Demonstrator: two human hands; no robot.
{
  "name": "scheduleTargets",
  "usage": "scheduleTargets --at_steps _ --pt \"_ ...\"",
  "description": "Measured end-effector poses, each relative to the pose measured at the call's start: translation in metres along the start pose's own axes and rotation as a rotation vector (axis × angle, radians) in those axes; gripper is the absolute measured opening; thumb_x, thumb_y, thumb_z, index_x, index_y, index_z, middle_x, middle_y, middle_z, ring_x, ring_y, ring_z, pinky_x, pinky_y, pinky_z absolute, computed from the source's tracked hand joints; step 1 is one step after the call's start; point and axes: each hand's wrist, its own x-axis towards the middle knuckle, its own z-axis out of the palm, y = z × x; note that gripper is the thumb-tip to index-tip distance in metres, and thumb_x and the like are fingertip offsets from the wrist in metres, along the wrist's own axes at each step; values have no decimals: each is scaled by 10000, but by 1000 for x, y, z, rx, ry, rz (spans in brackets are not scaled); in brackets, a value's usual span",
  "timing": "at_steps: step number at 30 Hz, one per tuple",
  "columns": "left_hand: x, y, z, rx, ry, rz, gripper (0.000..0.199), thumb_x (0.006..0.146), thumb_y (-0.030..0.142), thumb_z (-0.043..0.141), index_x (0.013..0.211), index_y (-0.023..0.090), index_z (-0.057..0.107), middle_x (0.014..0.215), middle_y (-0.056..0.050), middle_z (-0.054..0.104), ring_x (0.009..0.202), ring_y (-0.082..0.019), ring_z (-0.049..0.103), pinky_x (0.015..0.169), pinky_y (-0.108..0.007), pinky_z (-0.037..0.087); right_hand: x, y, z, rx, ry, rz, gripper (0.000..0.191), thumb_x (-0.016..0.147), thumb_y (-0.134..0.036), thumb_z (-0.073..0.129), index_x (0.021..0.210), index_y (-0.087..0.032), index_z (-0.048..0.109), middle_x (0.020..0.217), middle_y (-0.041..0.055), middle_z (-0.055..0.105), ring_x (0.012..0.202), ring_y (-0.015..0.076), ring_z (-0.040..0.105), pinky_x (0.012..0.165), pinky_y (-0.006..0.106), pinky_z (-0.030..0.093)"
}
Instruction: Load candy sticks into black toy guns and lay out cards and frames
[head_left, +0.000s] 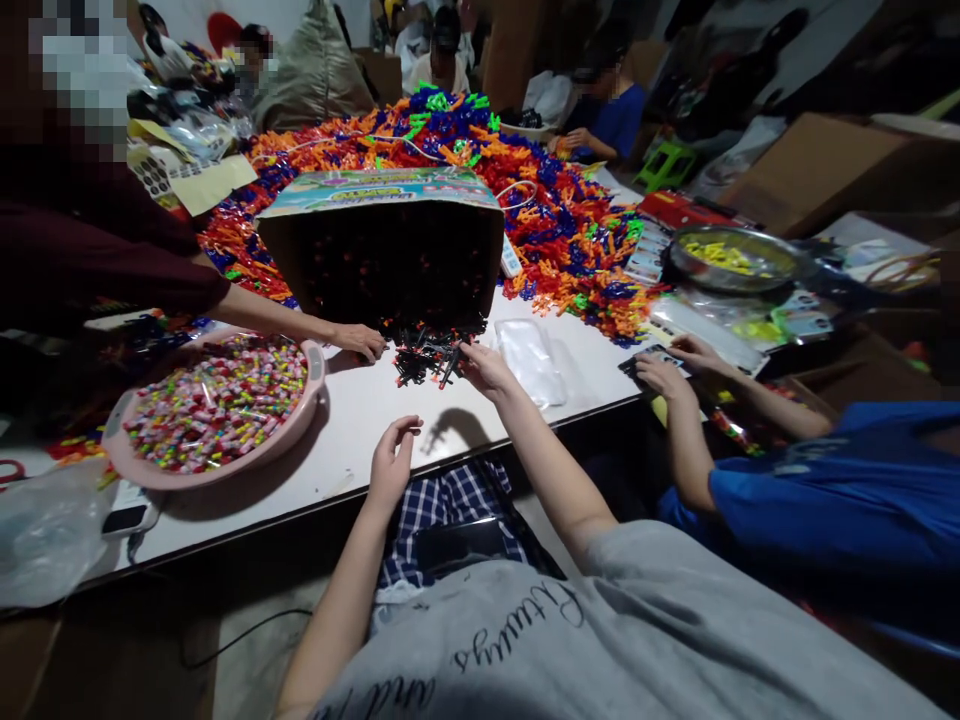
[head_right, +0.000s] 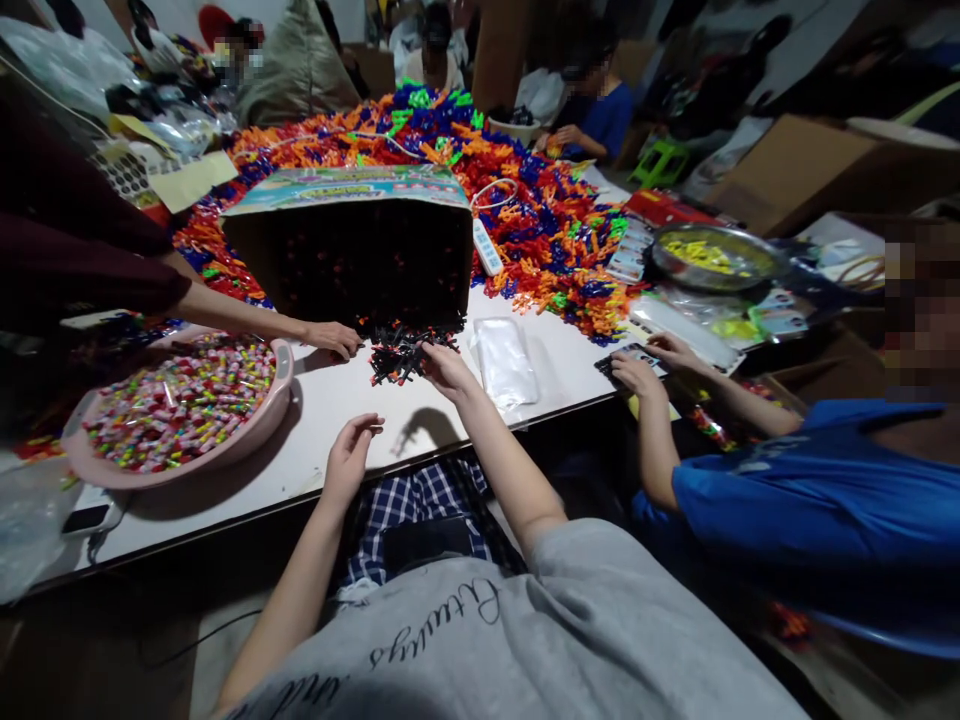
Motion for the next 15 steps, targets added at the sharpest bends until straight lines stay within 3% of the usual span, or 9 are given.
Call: scheduleTargets --at_steps 4,9,15 --pt "-1 4 8 -57 -22 1 335 905 440 573 1081 172 670 1057 -106 723 940 -196 679 914 -368 533 -14 2 12 248 -32 140 135 833 -241 735 764 -199 626 653 -29 689 580 103 631 508 181 537" --pt "-8 -2 10 -79 -52 -28 328 917 432 564 1092 176 670 1045 -95 723 935 -188 678 923 -365 528 -31 2 26 475 18 261 150 886 -155 665 751 -192 614 625 -49 684 534 67 613 502 141 526" --pt "-9 -10 7 -59 -59 -34 324 926 431 556 1100 180 665 1039 -90 718 944 -193 673 930 -368 522 -35 9 21 378 15 188 75 898 -206 650 825 -207 633 719 -43 707 608 73 641 513 147 508"
